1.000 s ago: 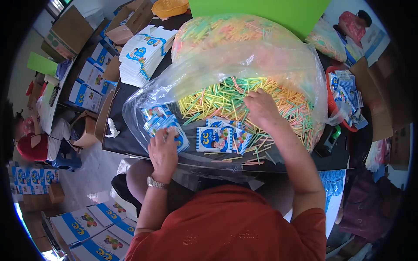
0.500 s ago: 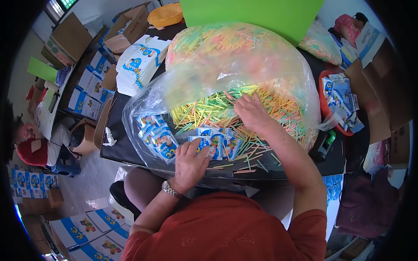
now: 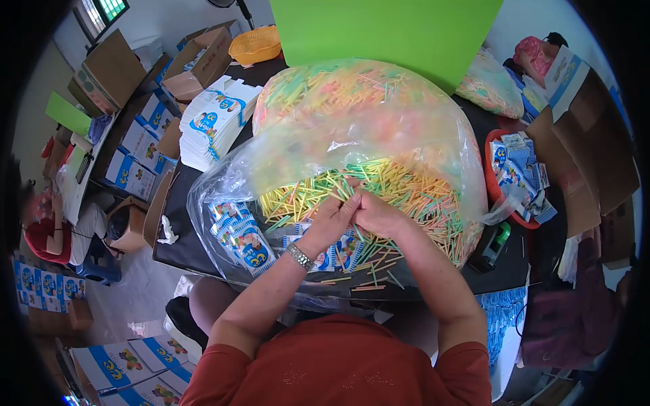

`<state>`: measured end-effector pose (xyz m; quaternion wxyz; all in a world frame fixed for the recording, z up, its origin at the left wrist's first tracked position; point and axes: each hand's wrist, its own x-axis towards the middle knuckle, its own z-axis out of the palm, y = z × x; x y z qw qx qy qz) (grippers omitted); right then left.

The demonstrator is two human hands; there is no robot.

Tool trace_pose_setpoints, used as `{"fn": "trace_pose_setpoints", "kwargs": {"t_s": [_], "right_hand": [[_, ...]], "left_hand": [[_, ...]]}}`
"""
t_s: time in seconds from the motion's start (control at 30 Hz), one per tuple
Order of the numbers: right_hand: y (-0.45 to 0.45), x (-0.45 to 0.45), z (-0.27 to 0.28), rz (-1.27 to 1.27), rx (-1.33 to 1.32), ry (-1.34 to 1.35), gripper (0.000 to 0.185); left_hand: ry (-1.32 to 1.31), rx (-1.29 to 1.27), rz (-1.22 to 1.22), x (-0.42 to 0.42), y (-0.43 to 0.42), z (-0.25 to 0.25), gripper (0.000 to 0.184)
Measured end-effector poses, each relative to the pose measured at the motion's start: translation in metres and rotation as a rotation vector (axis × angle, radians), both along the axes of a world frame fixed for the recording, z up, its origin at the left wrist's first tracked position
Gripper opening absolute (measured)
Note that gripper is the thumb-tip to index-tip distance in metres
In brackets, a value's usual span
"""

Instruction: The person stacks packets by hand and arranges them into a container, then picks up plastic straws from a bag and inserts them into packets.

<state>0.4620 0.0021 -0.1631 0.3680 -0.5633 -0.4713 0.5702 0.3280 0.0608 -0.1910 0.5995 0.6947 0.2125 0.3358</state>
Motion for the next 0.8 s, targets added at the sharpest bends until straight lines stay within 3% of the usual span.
{"fn": "trace_pose_setpoints", "kwargs": {"t_s": [0.1, 0.17, 0.23, 0.27, 0.33, 0.37, 0.4, 0.47, 0.5, 0.6, 0.73, 0.8], "right_hand": [[0.0, -0.014, 0.014, -0.017, -0.144, -0.105, 0.024], [-0.002, -0.023, 0.033, -0.058, -0.201, -0.176, 0.027], [-0.008, -0.028, 0.045, -0.141, 0.238, -0.664, 0.043], [-0.013, -0.024, 0.041, -0.144, 0.239, -0.664, 0.043], [-0.022, -0.016, 0.038, -0.312, 0.795, -1.15, 0.067], [-0.032, -0.018, 0.043, -0.193, 0.691, -0.94, 0.084], [-0.033, -0.024, 0.046, -0.198, 0.684, -0.937, 0.084], [-0.032, -0.033, 0.05, 0.1, 0.728, -1.292, 0.092], [-0.033, -0.025, 0.042, 0.149, 0.771, -1.265, 0.096], [-0.043, -0.027, 0.039, 0.136, 0.77, -1.278, 0.095], [-0.045, -0.032, 0.036, 0.039, 0.716, -1.288, 0.097], [-0.045, -0.034, 0.032, -0.198, 0.706, -1.226, 0.078]], "left_hand": [[-0.144, -0.043, 0.119, 0.006, -0.01, -0.016, 0.036], [-0.164, -0.19, 0.133, 0.001, -0.012, 0.002, 0.036], [0.007, -0.292, 0.252, -0.009, 0.0, 0.021, 0.028], [-0.247, -0.728, 0.215, -0.01, 0.004, 0.034, 0.029], [-0.31, -0.835, 0.155, -0.019, 0.009, 0.032, 0.031], [-0.363, -0.95, 0.093, -0.024, 0.006, 0.03, 0.034], [-0.384, -1.055, 0.057, -0.024, -0.003, 0.028, 0.034], [-0.207, -1.081, -0.035, -0.019, -0.024, 0.015, 0.035], [-0.327, -1.064, -0.13, -0.019, -0.032, 0.007, 0.042], [-0.208, -1.024, -0.17, -0.031, -0.04, 0.029, 0.042], [-0.201, -1.001, -0.189, -0.026, -0.032, 0.017, 0.039], [-0.236, -1.015, -0.187, -0.023, -0.023, 0.016, 0.034]]}}
